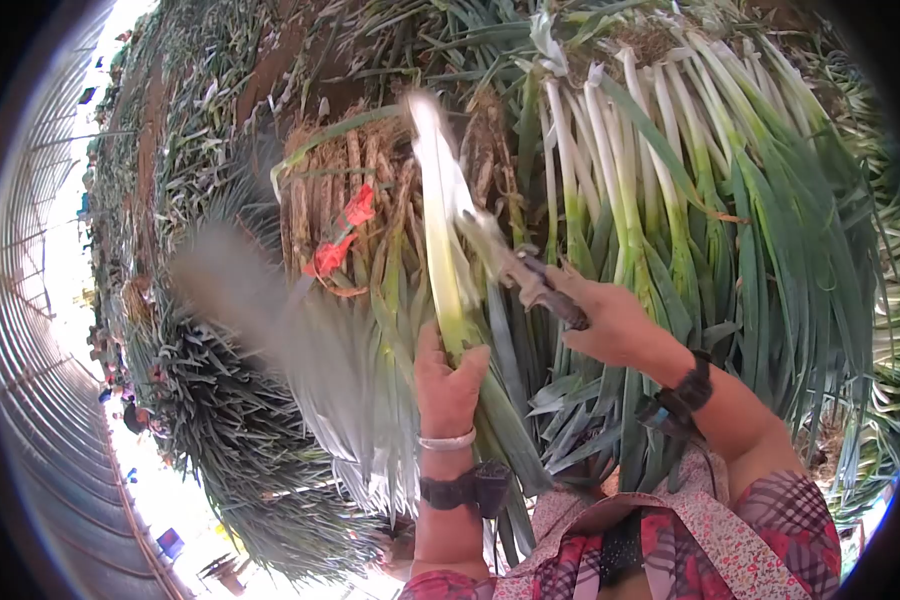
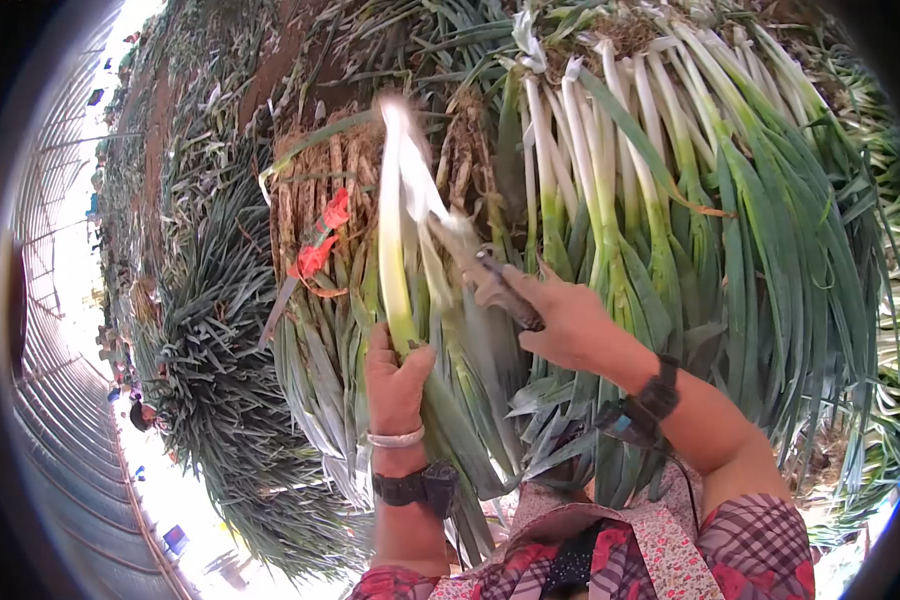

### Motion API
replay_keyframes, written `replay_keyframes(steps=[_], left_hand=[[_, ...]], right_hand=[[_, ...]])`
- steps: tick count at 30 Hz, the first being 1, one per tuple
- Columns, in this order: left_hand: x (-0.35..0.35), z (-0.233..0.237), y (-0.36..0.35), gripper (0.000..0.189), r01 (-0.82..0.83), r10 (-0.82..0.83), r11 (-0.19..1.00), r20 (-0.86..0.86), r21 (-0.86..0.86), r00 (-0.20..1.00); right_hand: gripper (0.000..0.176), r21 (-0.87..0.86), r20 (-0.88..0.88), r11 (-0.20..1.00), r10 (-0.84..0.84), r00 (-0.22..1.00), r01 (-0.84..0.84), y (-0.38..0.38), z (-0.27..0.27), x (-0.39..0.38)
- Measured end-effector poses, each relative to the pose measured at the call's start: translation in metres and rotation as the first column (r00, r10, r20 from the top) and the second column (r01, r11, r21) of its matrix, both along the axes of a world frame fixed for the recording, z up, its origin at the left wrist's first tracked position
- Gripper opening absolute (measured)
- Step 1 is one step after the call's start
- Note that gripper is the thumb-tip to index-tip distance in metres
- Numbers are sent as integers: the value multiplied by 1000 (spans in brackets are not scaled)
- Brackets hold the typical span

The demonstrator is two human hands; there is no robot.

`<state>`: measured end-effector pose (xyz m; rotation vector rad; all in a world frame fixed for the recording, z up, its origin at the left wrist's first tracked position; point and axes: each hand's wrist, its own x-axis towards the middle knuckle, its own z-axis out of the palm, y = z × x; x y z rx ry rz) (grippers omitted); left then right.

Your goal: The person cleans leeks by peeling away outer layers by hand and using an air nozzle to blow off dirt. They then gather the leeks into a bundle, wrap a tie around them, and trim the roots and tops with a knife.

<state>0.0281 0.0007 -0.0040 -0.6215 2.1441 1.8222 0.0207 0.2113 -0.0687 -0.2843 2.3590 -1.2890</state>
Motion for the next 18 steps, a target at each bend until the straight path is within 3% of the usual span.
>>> replay_keyframes(steps=[1, 3, 5, 6, 7, 9, 10, 11, 13, 16, 17, 18], left_hand=[[-9, 13, 12, 32, 27, -26, 1000, -88, 2, 996], [-37, 37, 38, 35, 77, -82, 996, -105, -51, 991], [-69, 41, 68, 38, 108, -137, 981, -180, -158, 974], [-83, 31, 83, 38, 86, -109, 990, -220, -112, 969], [-95, 17, 99, 37, 64, -78, 996, -256, -65, 964], [-116, -23, 133, 41, 99, -97, 995, -119, 13, 988], [-120, -65, 151, 45, 148, -153, 988, -109, -48, 982], [-114, -109, 168, 50, 195, -205, 975, -92, -110, 974], [-82, -148, 198, 56, 443, -437, 836, 97, -323, 894], [-8, -200, 217, 45, 550, -530, 759, 160, -349, 833], [6, -211, 211, 46, 598, -596, 798, 56, -77, 801], [21, -218, 194, 45, 609, -611, 791, -33, -59, 791]], right_hand=[[74, 23, 34, 997, -80, 996, 79, 12, 10, -2], [75, 52, 69, 986, -164, 984, 161, 35, 18, 1], [76, -11, 79, 926, -374, 924, 376, 61, 21, 4], [76, 108, 204, 909, -417, 886, 403, 72, 44, 1], [76, 116, 197, 908, -419, 886, 403, 80, 45, 3], [76, 71, 139, 807, -590, 795, 586, 99, 43, 14], [76, 76, 110, 787, -617, 779, 612, 105, 43, 16], [76, 84, 107, 793, -610, 785, 604, 111, 40, 19], [76, 134, 65, 775, -628, 775, 617, 116, 32, 22], [75, 108, -1, 863, -497, 868, 494, 104, 23, 20], [75, 103, 15, 871, -485, 874, 481, 98, 19, 19], [74, 147, 42, 918, -378, 925, 369, 89, 16, 20]])
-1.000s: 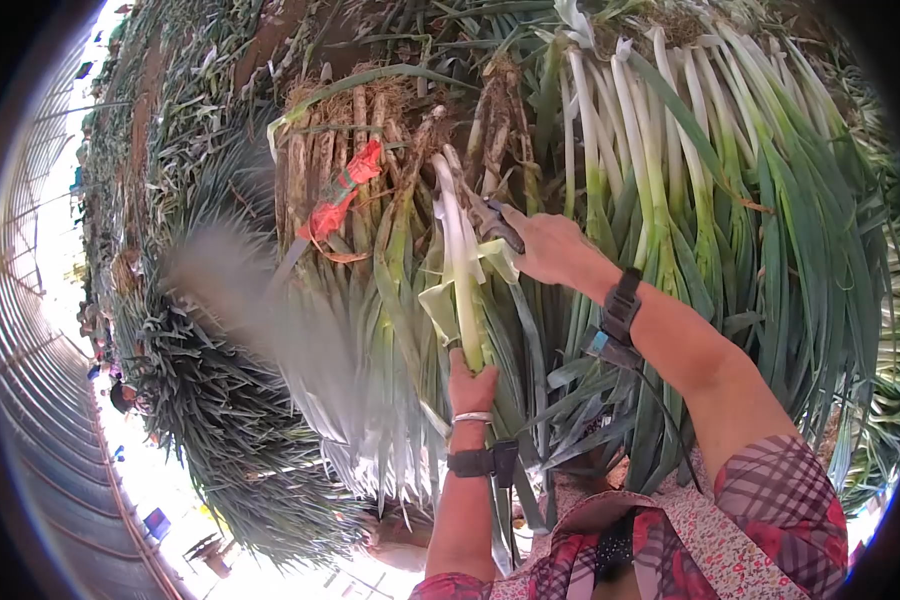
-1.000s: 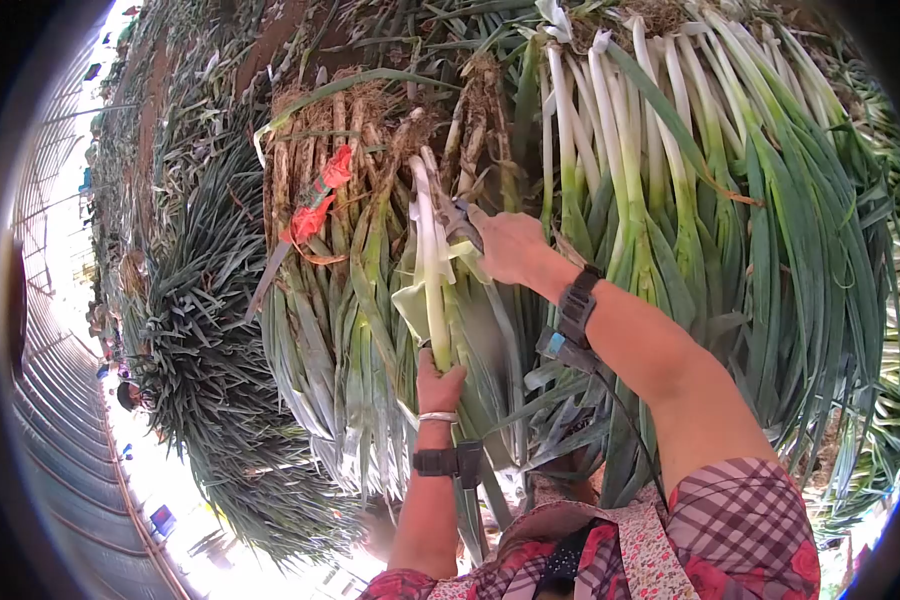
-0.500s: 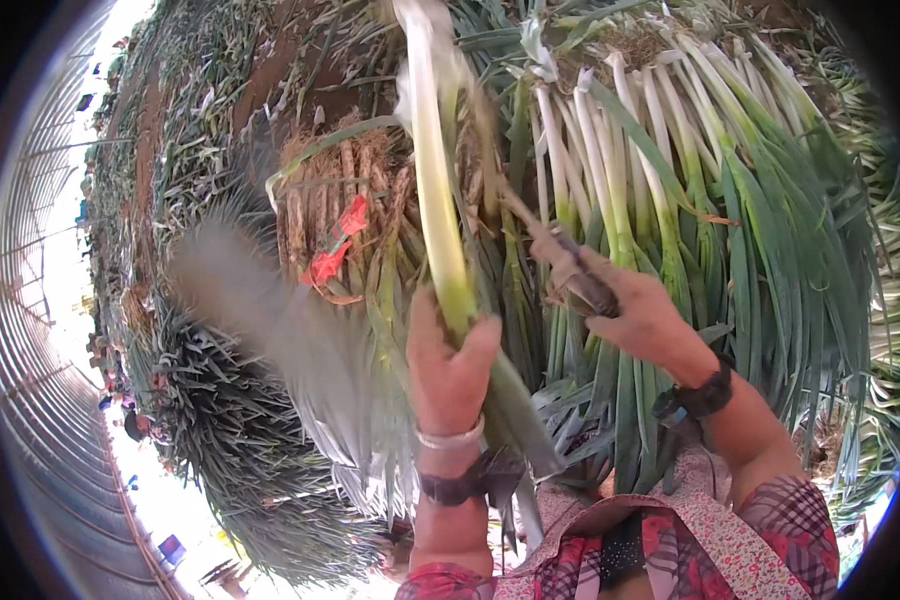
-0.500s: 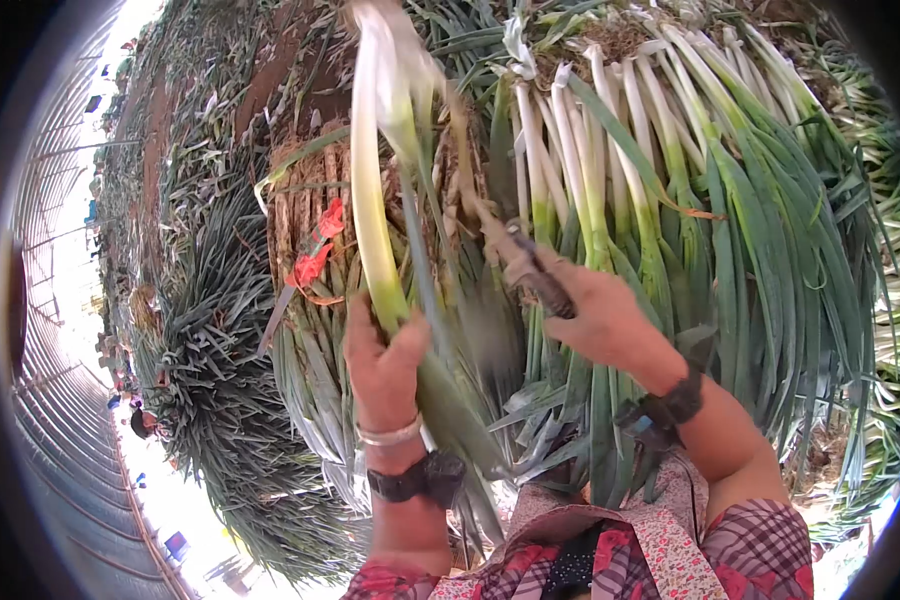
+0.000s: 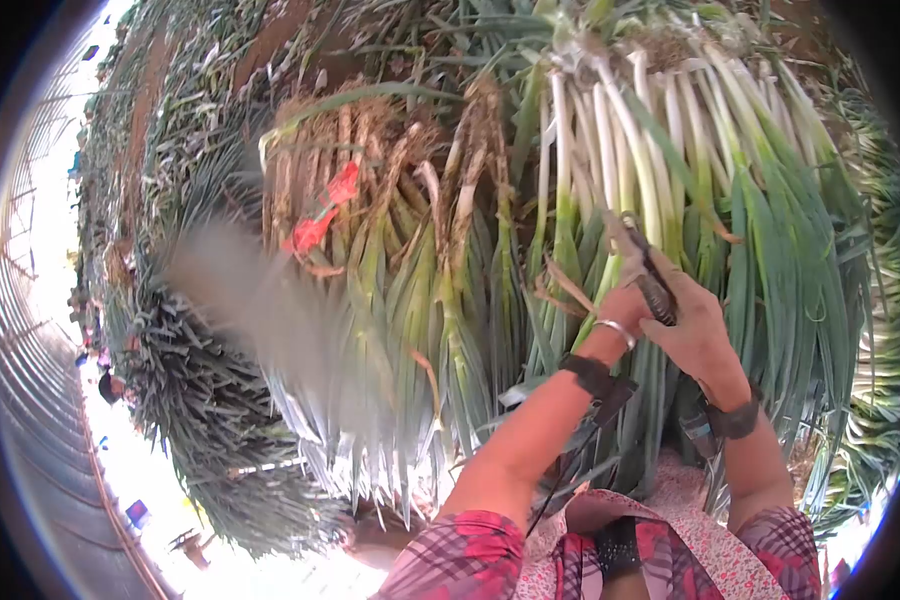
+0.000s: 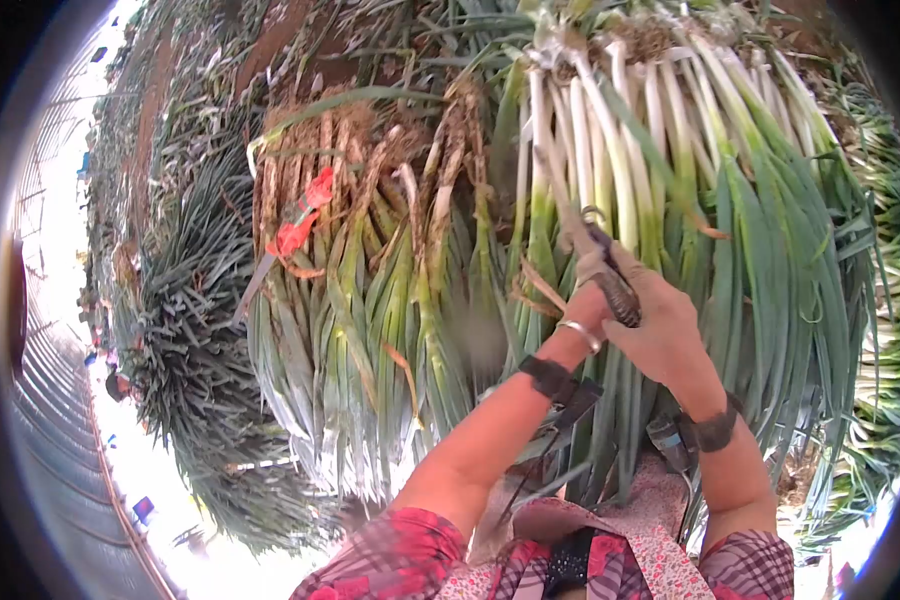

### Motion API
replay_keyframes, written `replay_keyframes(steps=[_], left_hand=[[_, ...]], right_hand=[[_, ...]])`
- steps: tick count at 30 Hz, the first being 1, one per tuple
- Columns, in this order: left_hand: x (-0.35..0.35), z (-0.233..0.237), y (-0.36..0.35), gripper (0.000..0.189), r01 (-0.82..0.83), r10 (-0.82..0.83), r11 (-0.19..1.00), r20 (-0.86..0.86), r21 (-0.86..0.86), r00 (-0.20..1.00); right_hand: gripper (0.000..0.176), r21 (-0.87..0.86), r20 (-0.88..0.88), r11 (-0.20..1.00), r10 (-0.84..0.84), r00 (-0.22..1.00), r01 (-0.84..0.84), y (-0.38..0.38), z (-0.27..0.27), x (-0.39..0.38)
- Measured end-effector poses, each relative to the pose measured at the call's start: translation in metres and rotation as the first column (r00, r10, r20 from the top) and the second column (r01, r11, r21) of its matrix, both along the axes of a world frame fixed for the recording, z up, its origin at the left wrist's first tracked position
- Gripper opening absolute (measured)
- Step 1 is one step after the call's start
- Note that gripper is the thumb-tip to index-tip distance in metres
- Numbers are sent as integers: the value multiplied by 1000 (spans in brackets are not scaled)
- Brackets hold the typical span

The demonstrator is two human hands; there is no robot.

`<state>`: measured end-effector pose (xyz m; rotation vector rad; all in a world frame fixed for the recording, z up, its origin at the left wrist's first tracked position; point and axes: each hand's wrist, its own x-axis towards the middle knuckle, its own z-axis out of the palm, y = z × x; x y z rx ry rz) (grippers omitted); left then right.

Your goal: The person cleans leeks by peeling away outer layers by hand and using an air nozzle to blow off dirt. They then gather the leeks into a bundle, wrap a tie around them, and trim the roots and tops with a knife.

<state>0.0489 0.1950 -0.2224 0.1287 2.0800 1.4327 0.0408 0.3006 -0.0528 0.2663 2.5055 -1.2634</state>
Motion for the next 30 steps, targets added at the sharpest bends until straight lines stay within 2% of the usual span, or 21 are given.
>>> replay_keyframes(steps=[1, 3, 4, 5, 7, 8, 9, 12, 13, 15, 16, 17, 19, 20, 21, 23, 24, 26, 27, 29, 30], left_hand=[[15, -6, -17, 44, 22, -18, 997, -59, 69, 998], [-6, 52, -86, 37, -172, 176, 953, -6, -251, 984], [-28, 68, -127, 35, -215, 62, 822, -292, -528, 955], [-27, 54, -167, 33, -502, 185, 645, -519, -577, 834], [-37, 30, -261, 44, -595, 85, 328, -605, -733, 792], [-44, 33, -287, 48, -566, 43, 224, -572, -794, 819], [-52, 33, -305, 52, -529, 5, 115, -532, -841, 847], [-62, 30, -324, 53, -394, -138, 39, -395, -918, 908], [-68, 32, -323, 53, -403, -136, 47, -406, -914, 904], [-80, 34, -323, 54, -269, 0, -38, -269, -962, 963], [-86, 33, -330, 59, -235, -4, -33, -235, -971, 972], [-94, 32, -333, 59, -239, -4, -28, -239, -971, 971], [-106, 37, -336, 47, -42, 73, -6, -42, -999, 996], [-97, 31, -334, 37, -167, -99, -55, -161, -984, 982], [-90, 30, -328, 37, -164, -98, -60, -158, -985, 983], [-75, 27, -320, 34, -138, 154, 235, -103, -962, 983], [-69, 29, -323, 34, -129, 155, 235, -93, -963, 983], [-59, 36, -330, 37, -167, 264, 631, 7, -758, 965], [-52, 38, -326, 37, -163, 268, 631, 15, -759, 963], [-37, 41, -316, 40, -386, 516, 755, 117, -530, 848], [-31, 32, -317, 37, -411, 560, 744, 156, -527, 813]], right_hand=[[73, 26, 38, 992, 118, 992, -119, -9, -3, 0], [73, 27, -16, 973, 230, 973, -229, -30, -7, 2], [74, -28, 46, 937, 349, 936, -348, -43, -6, 3], [75, -87, 100, 885, 464, 880, -457, -55, -7, 3], [76, -129, 126, 820, 571, 811, -557, -81, -15, 5], [77, -173, 152, 748, 663, 733, -641, -93, -22, 9], [77, -179, 153, 744, 667, 729, -643, -103, -32, 11], [75, 12, 53, 868, 495, 867, -496, -130, -65, 6], [75, 24, 48, 869, 493, 869, -495, -134, -69, 6], [75, -14, 138, 836, 545, 827, -549, -141, -72, 11], [77, -34, 213, 774, 623, 752, -632, -145, -63, 11], [77, -28, 214, 775, 622, 754, -631, -146, -69, 11], [77, -96, 213, 798, 600, 771, -595, -147, -80, 12], [76, -67, 142, 849, 528, 837, -524, -146, -83, 15], [76, -73, 142, 848, 530, 836, -525, -146, -81, 17], [75, -40, 137, 894, 447, 884, -446, -145, -74, 25], [76, -134, 258, 845, 534, 805, -518, -143, -56, 26], [76, -191, 236, 812, 583, 777, -551, -142, -37, 37], [76, -241, 200, 776, 628, 752, -584, -142, -33, 41], [75, -284, 218, 826, 549, 807, -486, -145, -35, 44], [75, -231, 203, 831, 550, 810, -506, -146, -37, 48]])
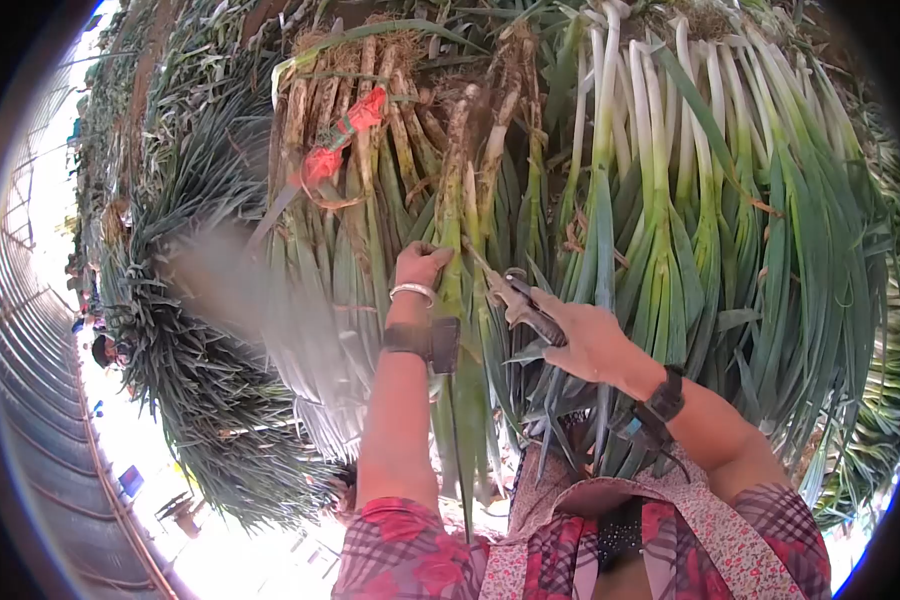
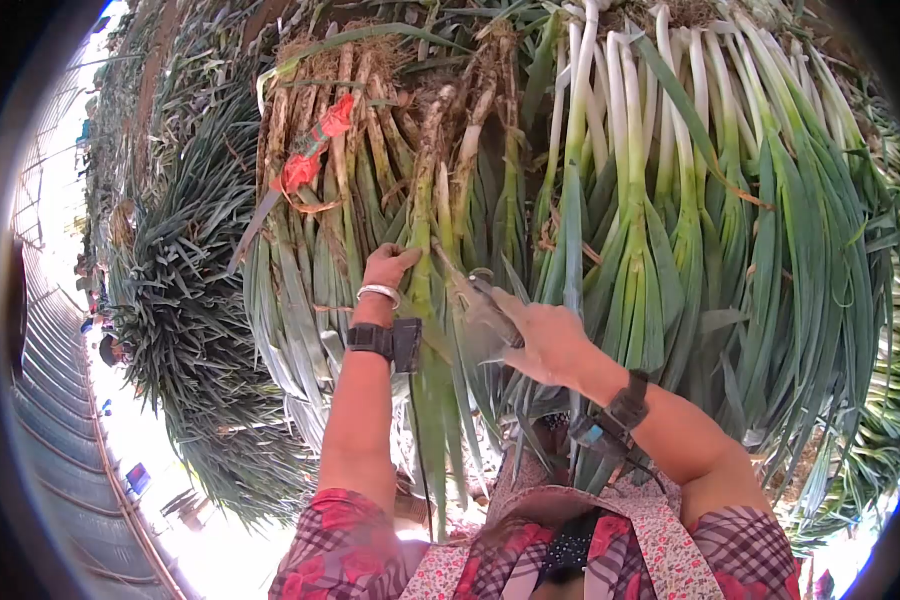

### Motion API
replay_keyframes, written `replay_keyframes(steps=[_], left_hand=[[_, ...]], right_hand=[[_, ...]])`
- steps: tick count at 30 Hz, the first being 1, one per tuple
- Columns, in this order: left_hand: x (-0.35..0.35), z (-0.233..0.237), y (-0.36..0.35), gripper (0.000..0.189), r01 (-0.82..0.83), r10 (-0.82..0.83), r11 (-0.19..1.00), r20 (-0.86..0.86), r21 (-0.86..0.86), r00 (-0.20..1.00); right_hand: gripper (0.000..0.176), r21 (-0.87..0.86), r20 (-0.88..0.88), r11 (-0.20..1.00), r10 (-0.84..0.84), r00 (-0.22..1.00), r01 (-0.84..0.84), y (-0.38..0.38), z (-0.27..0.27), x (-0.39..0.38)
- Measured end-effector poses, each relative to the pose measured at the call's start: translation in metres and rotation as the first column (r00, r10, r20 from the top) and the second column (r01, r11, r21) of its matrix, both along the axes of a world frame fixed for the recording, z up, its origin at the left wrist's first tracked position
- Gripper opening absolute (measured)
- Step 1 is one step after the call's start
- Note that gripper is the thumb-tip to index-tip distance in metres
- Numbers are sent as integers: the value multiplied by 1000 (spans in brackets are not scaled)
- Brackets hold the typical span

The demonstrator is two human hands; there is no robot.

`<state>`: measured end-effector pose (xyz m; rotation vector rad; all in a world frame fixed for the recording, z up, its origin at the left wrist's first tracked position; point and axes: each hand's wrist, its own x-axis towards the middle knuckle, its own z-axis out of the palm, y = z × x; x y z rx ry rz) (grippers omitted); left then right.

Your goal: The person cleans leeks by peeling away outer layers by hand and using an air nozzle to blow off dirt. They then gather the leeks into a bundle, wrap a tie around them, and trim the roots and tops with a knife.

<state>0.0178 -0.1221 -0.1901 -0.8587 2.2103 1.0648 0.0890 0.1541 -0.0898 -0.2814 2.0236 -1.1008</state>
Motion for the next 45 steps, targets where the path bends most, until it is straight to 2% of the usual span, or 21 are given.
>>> replay_keyframes(steps=[1, 3, 5, 7, 9, 11, 12, 13, 15, 16, 17, 19, 23, 25, 26, 30, 34, 37, 39, 42, 45], left_hand=[[5, -13, -1, 37, -2, 2, 1000, 4, 4, 1000], [19, -31, 0, 33, -5, -1, 999, -179, -33, 984], [27, -40, 3, 28, -12, 10, 1000, -198, -7, 980], [32, -34, 6, 25, -39, 26, 999, -378, -27, 926], [38, -36, 11, 19, 3, -53, 993, -427, -116, 903], [44, -43, 9, 19, 146, -377, 898, -554, -416, 742], [45, -28, 23, 20, 131, -434, 809, -432, -573, 791], [45, -15, 33, 20, 132, -438, 807, -434, -575, 787], [52, 6, 47, 23, 215, -593, 550, -196, -807, 781], [58, 14, 52, 29, 285, -587, 525, -99, -802, 804], [63, 11, 52, 29, 287, -590, 526, -100, -801, 801], [74, -3, 49, 35, 353, -487, 560, 46, -750, 872], [72, -16, 44, 39, 384, -512, 524, 79, -760, 855], [61, -9, 47, 40, 451, -442, 622, 188, -641, 877], [59, -3, 48, 49, 438, -407, 675, 196, -594, 892], [57, 11, 47, 42, 448, -407, 714, 202, -538, 891], [55, 23, 49, 39, 486, -458, 692, 196, -534, 867], [60, 16, 54, 37, 567, -495, 653, 284, -501, 821], [64, 9, 60, 40, 576, -505, 691, 280, -436, 817], [73, 20, 65, 46, 600, -495, 700, 344, -387, 798], [88, 46, 58, 53, 601, -475, 737, 396, -309, 786]], right_hand=[[76, 41, -49, 999, 13, 999, -11, -1, -3, 2], [76, 67, -27, 997, 33, 999, -31, -2, -2, 16], [77, 43, -46, 994, 98, 994, -96, 0, 5, 20], [77, 64, -45, 992, 112, 993, -109, -5, 4, 19], [77, 110, -134, 993, 55, 989, -40, -9, -8, 13], [75, 83, -117, 996, -8, 993, 18, -12, -15, 2], [74, 120, -141, 992, -17, 990, 34, -13, -22, -1], [73, 158, -169, 986, -27, 985, 54, -14, -25, -4], [75, 156, -123, 987, -21, 992, 40, -14, -10, 4], [75, 152, -72, 988, 40, 997, -28, -15, -2, 12], [75, 145, -24, 985, 101, 995, -97, -15, 3, 18], [72, 160, 18, 980, 115, 993, -117, -19, 3, 22], [72, 174, -121, 985, 7, 993, 14, -32, -17, 4], [77, 189, -185, 979, -42, 982, 77, -36, -27, -10], [76, 196, -202, 976, -51, 978, 91, -37, -29, -17], [76, 187, -266, 976, -59, 962, 111, -42, -35, -49], [75, 208, -283, 971, -57, 957, 120, -46, -46, -85], [73, 227, -299, 963, -71, 952, 143, -46, -63, -110], [73, 256, -290, 953, -85, 953, 163, -46, -69, -117], [75, 266, -360, 934, -133, 923, 239, -34, -60, -85], [77, 253, -247, 964, -24, 969, 88, -10, -29, -29]])
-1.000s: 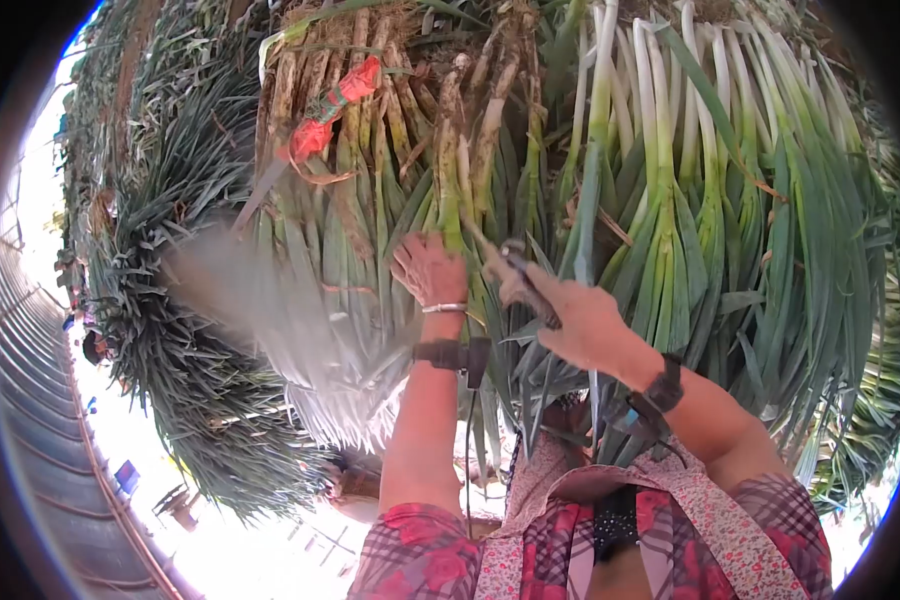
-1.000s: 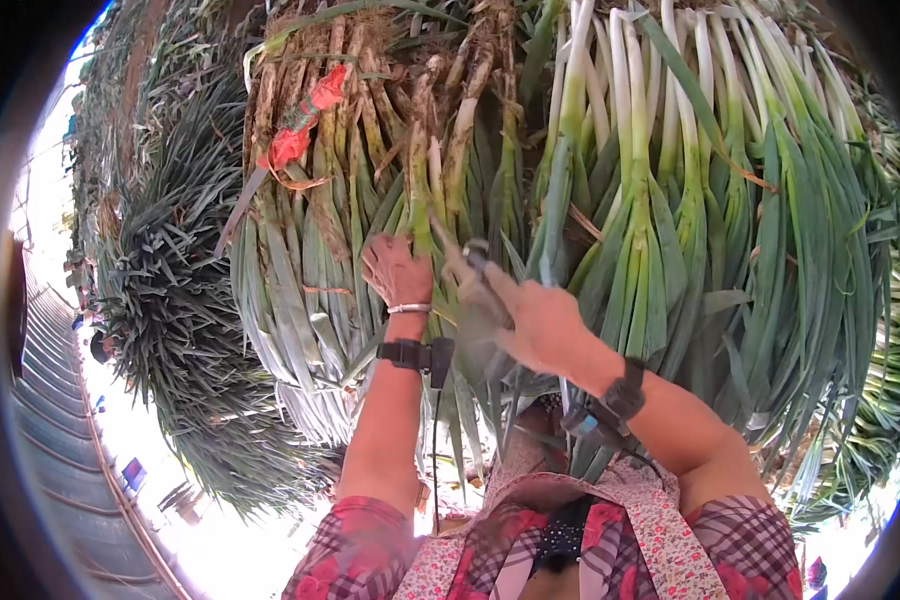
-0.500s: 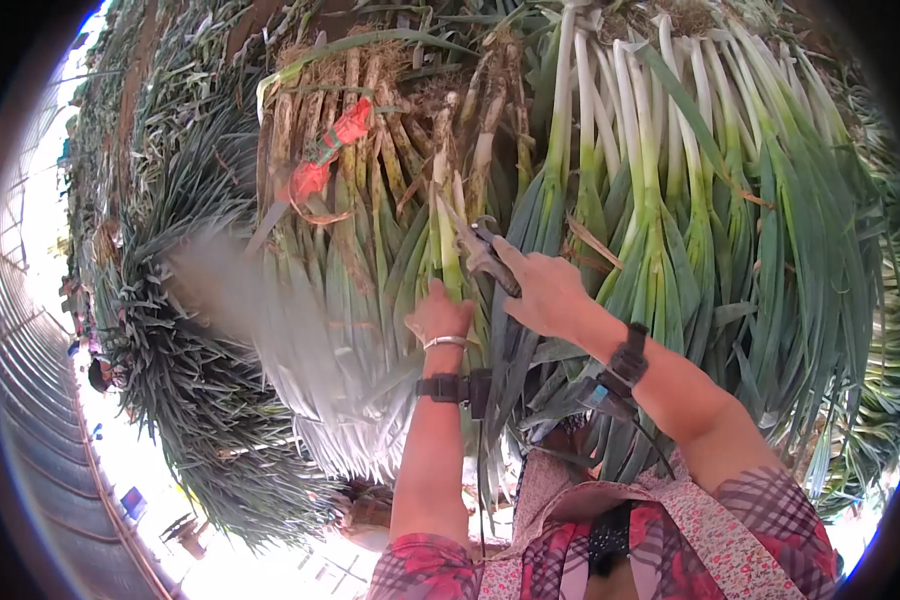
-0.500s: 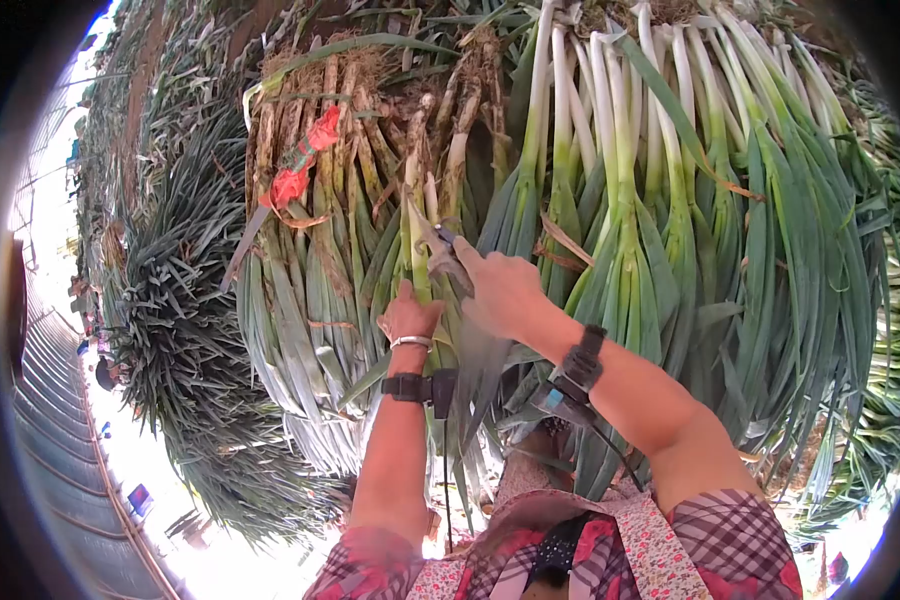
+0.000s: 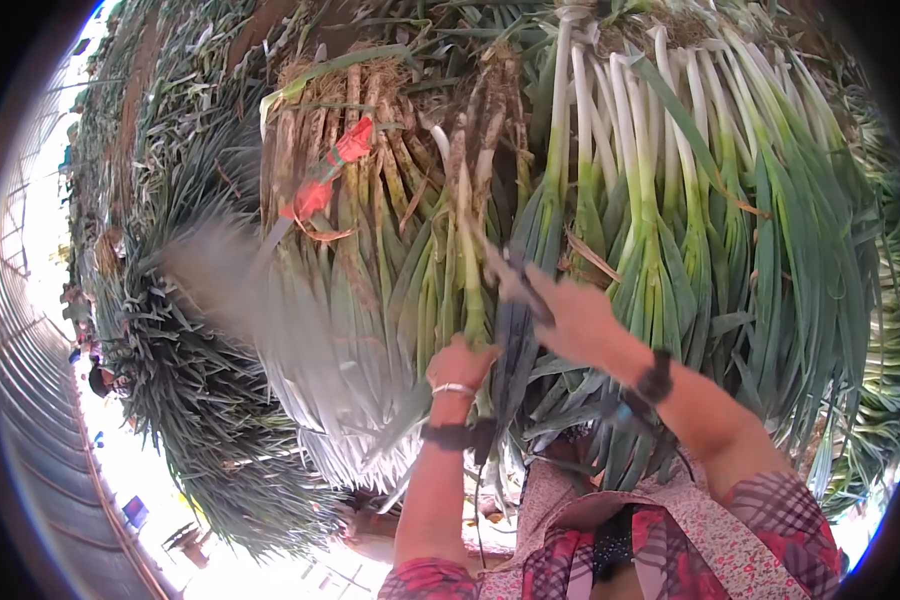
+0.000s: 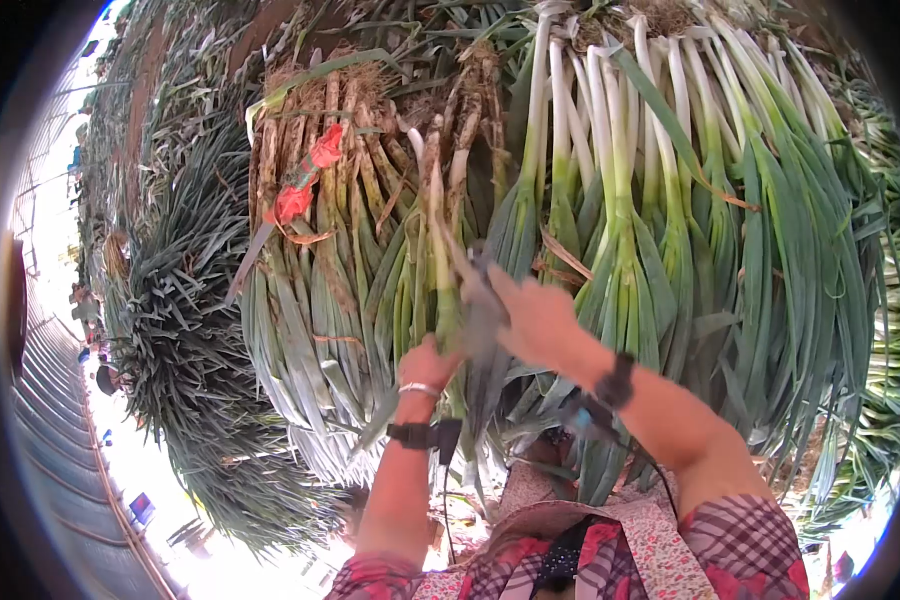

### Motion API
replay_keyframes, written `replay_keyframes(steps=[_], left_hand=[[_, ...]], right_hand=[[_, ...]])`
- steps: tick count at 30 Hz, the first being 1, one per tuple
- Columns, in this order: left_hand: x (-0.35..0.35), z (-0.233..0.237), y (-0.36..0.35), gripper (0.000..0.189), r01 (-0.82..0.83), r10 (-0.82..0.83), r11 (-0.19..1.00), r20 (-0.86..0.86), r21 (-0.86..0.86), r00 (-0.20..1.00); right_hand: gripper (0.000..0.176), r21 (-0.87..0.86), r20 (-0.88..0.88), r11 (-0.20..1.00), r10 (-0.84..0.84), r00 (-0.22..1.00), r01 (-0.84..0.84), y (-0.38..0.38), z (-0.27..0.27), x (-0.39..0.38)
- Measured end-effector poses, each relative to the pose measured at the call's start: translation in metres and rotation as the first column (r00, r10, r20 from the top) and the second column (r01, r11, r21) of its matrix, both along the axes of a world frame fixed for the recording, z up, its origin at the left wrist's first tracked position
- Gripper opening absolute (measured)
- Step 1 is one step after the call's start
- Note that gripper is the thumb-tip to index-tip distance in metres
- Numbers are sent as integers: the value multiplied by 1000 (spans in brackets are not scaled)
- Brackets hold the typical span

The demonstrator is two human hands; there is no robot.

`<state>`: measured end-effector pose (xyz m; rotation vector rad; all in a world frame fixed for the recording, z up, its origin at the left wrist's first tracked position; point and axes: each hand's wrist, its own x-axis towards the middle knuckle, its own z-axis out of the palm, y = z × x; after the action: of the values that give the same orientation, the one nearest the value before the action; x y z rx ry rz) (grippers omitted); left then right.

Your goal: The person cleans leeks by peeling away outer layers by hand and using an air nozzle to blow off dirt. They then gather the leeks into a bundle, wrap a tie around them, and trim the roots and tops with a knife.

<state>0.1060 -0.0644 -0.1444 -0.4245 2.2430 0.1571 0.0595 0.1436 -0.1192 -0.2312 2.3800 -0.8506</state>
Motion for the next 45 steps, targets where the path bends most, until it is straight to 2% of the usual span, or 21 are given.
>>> replay_keyframes(steps=[2, 4, 6, 7, 8, 9, 10, 12, 13, 14, 16, 17, 19, 20, 22, 26, 29, 36, 40, 42, 45], left_hand=[[11, 17, -17, 57, 2, -2, 1000, 37, -4, 999], [20, 35, -43, 74, -339, 356, 899, -15, 277, 934], [6, 44, -70, 83, -284, 287, 955, -23, 91, 958], [0, 52, -85, 86, -133, 129, 990, -64, -49, 990], [-9, 61, -99, 87, -68, 31, 987, -249, -144, 968], [-17, 70, -114, 88, -31, -82, 965, -412, -260, 908], [-28, 85, -115, 88, -96, -147, 947, -678, -307, 721], [-59, 108, -103, 80, -215, -245, 888, -815, -405, 525], [-59, 103, -97, 80, -219, -243, 887, -814, -407, 528], [-58, 94, -86, 72, -88, -373, 876, -782, -474, 499], [-51, 58, -70, 60, 80, -364, 909, -685, -409, 631], [-45, 24, -66, 56, 83, -227, 961, -580, -265, 782], [-32, -31, -55, 44, 13, -44, 995, -327, -96, 944], [-29, -35, -45, 44, 12, -42, 996, -329, -94, 943], [-27, -39, -29, 45, -226, 192, 973, -376, -48, 906], [-19, -28, -5, 37, -169, 146, 985, -378, -29, 914], [-8, -18, 13, 30, -100, 91, 995, -286, -15, 954], [22, -18, 20, 30, -119, 111, 993, -281, -13, 953], [26, -17, 28, 30, -173, 171, 985, -306, 20, 937], [28, -18, 33, 31, -178, 170, 984, -337, 9, 926], [37, -27, 35, 32, -167, 154, 986, -355, -6, 922]], right_hand=[[76, -37, 56, 998, 60, 997, -58, 5, 7, 16], [76, -68, 96, 996, 69, 993, -63, 6, 7, 25], [76, -19, 82, 1000, -18, 997, 19, 6, -13, 8], [76, 39, 62, 995, -99, 993, 97, 7, -19, 2], [76, 37, 59, 994, -104, 993, 102, 10, -19, 1], [77, -12, -33, 994, -114, 993, 113, 15, -16, 2], [78, -59, -116, 991, -129, 985, 123, 17, -12, 7], [78, -100, -26, 994, -55, 998, 52, 12, 2, 22], [79, -145, 40, 989, 26, 999, -20, 9, 9, 24], [79, -146, 38, 989, 27, 999, -21, 5, 16, 23], [79, -155, 101, 980, 145, 984, -128, -4, 27, 21], [77, -142, 58, 983, 128, 990, -119, -7, 21, 20], [77, -117, 48, 993, 33, 998, -27, -6, -5, 9], [76, -95, 26, 993, -65, 998, 67, -5, -13, 5], [75, -87, 53, 995, -38, 998, 43, -1, 0, 3], [74, -114, 160, 990, 104, 982, -86, -3, 28, 23], [77, -76, 105, 997, 25, 994, -17, -7, 17, 11], [76, -70, -12, 985, -157, 988, 155, 2, -18, -18], [76, -131, 52, 991, -30, 998, 36, 10, 25, 18], [76, -106, 166, 994, 7, 986, 11, 10, 32, 26], [75, -73, 50, 996, -43, 998, 47, 7, 11, 11]])
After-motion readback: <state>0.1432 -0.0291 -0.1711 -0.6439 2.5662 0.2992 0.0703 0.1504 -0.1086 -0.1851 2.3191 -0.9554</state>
